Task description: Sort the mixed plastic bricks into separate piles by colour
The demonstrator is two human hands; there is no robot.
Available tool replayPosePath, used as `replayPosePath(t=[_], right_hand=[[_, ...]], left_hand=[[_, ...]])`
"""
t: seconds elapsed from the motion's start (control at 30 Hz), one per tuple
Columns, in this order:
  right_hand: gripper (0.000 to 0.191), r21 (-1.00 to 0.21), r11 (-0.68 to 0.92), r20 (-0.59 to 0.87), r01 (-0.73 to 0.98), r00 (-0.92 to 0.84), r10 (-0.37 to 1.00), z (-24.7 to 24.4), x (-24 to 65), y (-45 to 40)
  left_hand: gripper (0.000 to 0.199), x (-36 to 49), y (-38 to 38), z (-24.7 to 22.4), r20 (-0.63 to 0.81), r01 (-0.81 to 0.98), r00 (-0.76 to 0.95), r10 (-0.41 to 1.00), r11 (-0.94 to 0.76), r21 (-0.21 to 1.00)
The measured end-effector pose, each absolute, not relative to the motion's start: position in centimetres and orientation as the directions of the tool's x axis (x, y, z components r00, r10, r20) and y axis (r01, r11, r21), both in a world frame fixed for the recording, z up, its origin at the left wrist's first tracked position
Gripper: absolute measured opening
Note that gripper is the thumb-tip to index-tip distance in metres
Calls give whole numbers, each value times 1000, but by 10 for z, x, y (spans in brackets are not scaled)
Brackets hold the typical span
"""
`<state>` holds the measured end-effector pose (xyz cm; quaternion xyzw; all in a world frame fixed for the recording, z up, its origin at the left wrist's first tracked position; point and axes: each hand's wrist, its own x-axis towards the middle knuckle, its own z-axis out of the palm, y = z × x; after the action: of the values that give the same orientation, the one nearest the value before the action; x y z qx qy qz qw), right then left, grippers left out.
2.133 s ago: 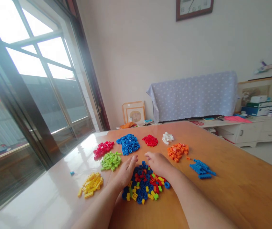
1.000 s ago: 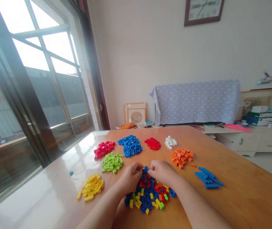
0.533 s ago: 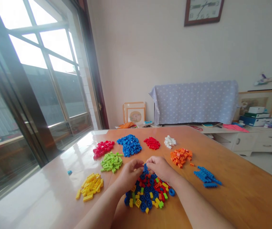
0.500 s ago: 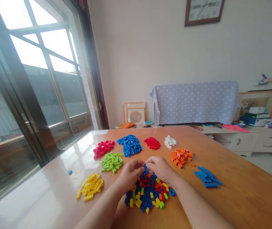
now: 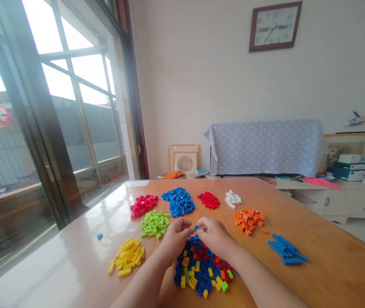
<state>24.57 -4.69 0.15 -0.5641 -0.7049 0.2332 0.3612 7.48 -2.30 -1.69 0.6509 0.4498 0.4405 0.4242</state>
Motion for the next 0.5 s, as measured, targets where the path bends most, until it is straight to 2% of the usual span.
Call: replayPosePath(t=[0.1, 0.17, 0.5], right_hand=[[20, -705, 194, 222, 683, -48, 974, 4, 252, -38], [20, -685, 164, 197, 710, -36, 980, 7, 255, -29], [5, -707, -2, 71, 707, 75, 995, -4, 245, 32]], left_hand=[[17, 67, -18, -23, 241, 481, 141, 960, -279, 831], [18, 63, -16, -26, 252, 568, 128, 959, -279, 774], [19, 60, -12, -27, 206, 601, 148, 967, -254, 758]])
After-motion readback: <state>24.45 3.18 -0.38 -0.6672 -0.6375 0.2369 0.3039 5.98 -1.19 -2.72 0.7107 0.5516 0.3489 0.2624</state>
